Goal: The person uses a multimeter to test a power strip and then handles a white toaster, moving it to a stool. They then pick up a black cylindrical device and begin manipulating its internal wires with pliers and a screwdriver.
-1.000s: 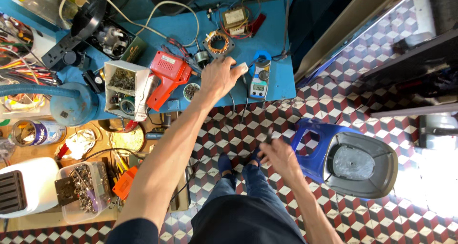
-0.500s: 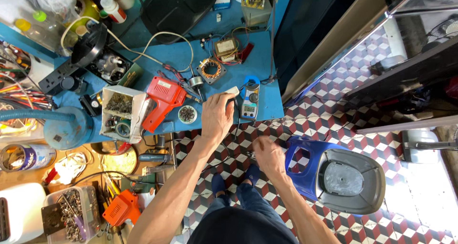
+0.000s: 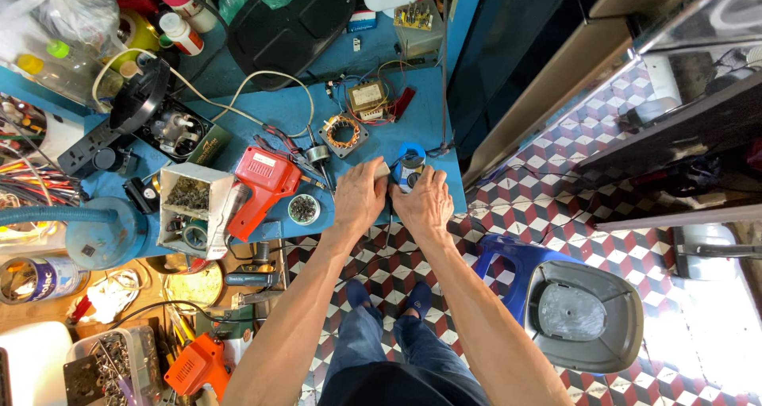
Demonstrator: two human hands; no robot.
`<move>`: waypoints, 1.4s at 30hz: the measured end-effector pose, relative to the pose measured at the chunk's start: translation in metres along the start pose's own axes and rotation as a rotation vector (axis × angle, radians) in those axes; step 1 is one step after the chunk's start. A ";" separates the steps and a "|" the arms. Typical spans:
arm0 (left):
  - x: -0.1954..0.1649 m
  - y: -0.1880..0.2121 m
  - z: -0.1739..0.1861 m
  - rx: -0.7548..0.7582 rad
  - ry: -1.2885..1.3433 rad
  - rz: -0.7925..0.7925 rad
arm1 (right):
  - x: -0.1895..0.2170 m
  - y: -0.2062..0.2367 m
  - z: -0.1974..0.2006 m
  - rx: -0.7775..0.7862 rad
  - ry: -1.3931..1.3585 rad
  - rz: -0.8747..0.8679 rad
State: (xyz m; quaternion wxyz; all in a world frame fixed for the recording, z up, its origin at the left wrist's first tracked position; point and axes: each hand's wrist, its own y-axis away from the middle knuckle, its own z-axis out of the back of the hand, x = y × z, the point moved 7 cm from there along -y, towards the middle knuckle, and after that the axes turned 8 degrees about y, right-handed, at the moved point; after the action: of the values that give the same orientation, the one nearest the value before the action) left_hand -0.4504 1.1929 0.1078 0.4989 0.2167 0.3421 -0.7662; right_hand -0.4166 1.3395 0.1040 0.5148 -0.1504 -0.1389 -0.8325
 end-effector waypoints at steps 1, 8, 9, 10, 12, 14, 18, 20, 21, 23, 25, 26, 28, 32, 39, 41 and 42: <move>-0.001 0.002 0.001 0.005 0.006 -0.017 | 0.000 0.000 0.000 0.010 -0.009 -0.017; 0.000 -0.004 0.014 0.052 0.062 0.007 | -0.017 -0.004 0.001 0.155 -0.122 -0.254; 0.000 -0.006 0.016 0.057 0.062 0.002 | -0.017 -0.005 0.004 0.138 -0.116 -0.229; -0.002 -0.006 0.017 0.066 0.064 -0.004 | -0.016 -0.007 0.006 0.121 -0.111 -0.207; -0.004 -0.005 0.019 0.073 0.081 -0.010 | -0.012 -0.007 0.007 0.113 -0.089 -0.188; -0.006 -0.005 0.024 0.059 0.106 -0.019 | -0.007 -0.008 0.007 0.123 -0.063 -0.184; -0.008 -0.006 0.028 0.047 0.112 -0.006 | 0.006 -0.005 0.015 0.057 -0.009 -0.163; -0.008 -0.007 0.028 0.045 0.106 0.001 | 0.011 -0.004 0.017 0.055 0.042 -0.148; -0.008 -0.006 0.029 0.041 0.113 0.004 | 0.013 -0.003 0.017 0.058 0.052 -0.146; -0.007 -0.006 0.030 0.033 0.127 0.013 | 0.014 -0.003 0.016 0.065 0.073 -0.140; -0.007 -0.005 0.030 0.034 0.120 0.007 | 0.014 -0.003 0.015 0.086 0.128 -0.129; -0.008 -0.004 0.029 0.034 0.117 0.003 | 0.014 -0.003 0.015 0.096 0.155 -0.125; -0.007 -0.004 0.029 0.038 0.123 0.009 | 0.014 -0.007 0.014 0.105 0.153 -0.116; -0.006 -0.004 0.029 0.028 0.129 0.005 | 0.016 -0.008 0.019 0.115 0.140 -0.099; -0.002 -0.005 0.029 0.009 0.132 0.031 | 0.006 0.013 0.054 0.326 0.202 -0.118; -0.005 -0.005 0.033 -0.033 0.136 0.003 | -0.001 0.020 0.066 0.390 0.151 -0.121; -0.006 -0.004 0.033 -0.021 0.126 0.003 | 0.000 0.018 0.072 0.350 0.045 -0.116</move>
State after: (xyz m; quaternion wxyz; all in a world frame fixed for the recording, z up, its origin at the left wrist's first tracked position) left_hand -0.4511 1.1737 0.1350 0.4799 0.2598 0.3807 -0.7465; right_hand -0.3933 1.3594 0.1710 0.4873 -0.0319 -0.2785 -0.8270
